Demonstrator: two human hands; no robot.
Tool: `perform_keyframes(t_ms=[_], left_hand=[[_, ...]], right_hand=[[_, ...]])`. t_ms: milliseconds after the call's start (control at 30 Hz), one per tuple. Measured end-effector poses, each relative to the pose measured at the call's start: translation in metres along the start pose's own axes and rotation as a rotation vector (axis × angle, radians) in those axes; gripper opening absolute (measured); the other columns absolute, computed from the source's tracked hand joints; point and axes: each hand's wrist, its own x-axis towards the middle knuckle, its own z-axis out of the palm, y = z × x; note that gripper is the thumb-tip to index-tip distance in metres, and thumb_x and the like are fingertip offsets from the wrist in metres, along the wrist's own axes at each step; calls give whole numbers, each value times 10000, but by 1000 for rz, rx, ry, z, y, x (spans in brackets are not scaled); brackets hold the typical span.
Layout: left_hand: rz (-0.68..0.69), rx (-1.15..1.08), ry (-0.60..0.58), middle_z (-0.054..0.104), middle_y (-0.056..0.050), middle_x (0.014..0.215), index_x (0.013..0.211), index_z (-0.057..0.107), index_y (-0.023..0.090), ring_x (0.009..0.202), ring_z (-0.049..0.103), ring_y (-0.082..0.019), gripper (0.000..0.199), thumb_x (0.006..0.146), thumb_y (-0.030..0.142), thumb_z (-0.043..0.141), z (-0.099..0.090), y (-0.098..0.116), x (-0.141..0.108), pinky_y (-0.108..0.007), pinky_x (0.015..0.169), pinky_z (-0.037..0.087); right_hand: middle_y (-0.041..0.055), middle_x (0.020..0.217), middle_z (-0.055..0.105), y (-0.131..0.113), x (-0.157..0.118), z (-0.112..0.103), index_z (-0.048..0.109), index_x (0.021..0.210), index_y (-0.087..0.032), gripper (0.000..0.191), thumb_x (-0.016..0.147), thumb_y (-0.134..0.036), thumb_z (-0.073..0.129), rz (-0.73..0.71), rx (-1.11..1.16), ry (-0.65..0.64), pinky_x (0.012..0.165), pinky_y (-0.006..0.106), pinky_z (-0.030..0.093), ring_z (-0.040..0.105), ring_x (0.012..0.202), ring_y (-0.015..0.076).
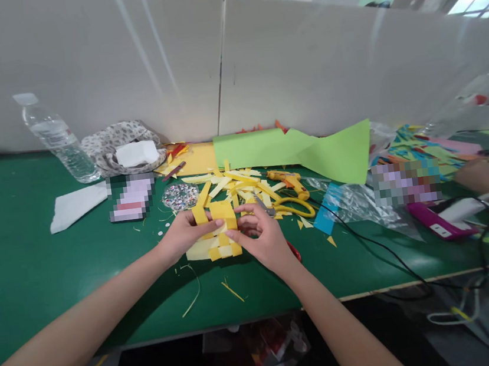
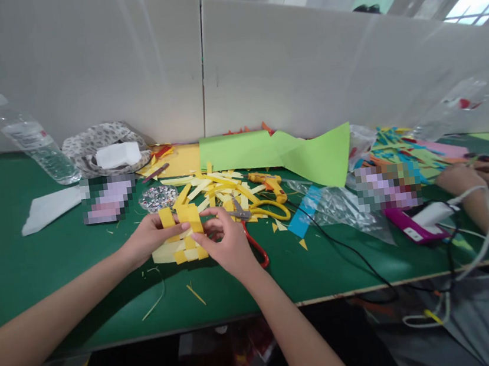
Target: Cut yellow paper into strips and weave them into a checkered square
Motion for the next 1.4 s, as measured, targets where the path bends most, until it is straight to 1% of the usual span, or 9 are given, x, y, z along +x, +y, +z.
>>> perform_keyframes(t_ms=[133,233,467,667,733,833,967,1233,1400], left_hand=[[-8,-22,28,664,-2,688,702,663,172,592,581,-106,189,608,302,763,1,0,0,-219,571,451],[10,24,22,620,24,637,665,628,164,572,546,-89,211,568,269,783,1,0,1,-207,565,426],[-33,9,-9,679,-24,784,792,659,171,672,597,-137,296,562,306,786,3,2,-2,-248,642,456],[-48,-10,44,674,-16,712,675,653,173,619,594,-130,214,601,342,761,3,1,-2,-245,593,459],[-49,-27,34,677,-21,729,706,660,172,626,599,-132,230,615,360,756,3,0,-1,-248,593,468],[-47,-50,24,681,-30,767,754,669,171,652,610,-135,253,625,372,754,2,0,-1,-249,607,481],[-36,-66,75,681,-26,759,747,668,172,642,613,-125,257,611,366,768,2,1,0,-236,600,489],[-46,-128,176,706,-52,813,793,658,169,666,648,-157,340,563,380,794,-1,-1,5,-267,620,526],[-29,-138,201,703,-48,783,784,661,170,657,650,-162,338,562,388,791,-1,-2,5,-271,612,532]], right_hand=[[-4,720,639,0,1,-2,536,901,-225,268,708,-365,660,4,-18,43,593,266,492,626,673,154],[1,708,628,1,2,-3,557,880,-215,255,701,-358,670,8,-36,55,592,258,491,626,679,155],[13,728,632,5,2,0,583,917,-222,247,716,-342,659,4,-97,26,570,249,477,622,677,156],[15,754,635,6,0,0,581,976,-233,259,746,-341,628,-23,-132,-14,584,258,477,614,695,158],[11,748,632,5,0,0,579,1002,-239,274,751,-341,623,-37,-136,-12,582,258,477,609,686,154],[2,720,628,4,0,0,586,950,-236,225,750,-332,626,-66,-147,-10,575,255,474,605,663,149],[-11,681,625,0,0,-2,589,871,-228,169,742,-326,637,-94,-171,11,550,242,459,596,623,135],[7,767,652,-5,0,-10,621,913,-226,150,772,-268,591,-134,-213,90,521,219,444,593,644,122],[7,788,677,-4,1,-12,648,864,-223,138,758,-194,565,-162,-226,42,510,220,437,599,645,123]])
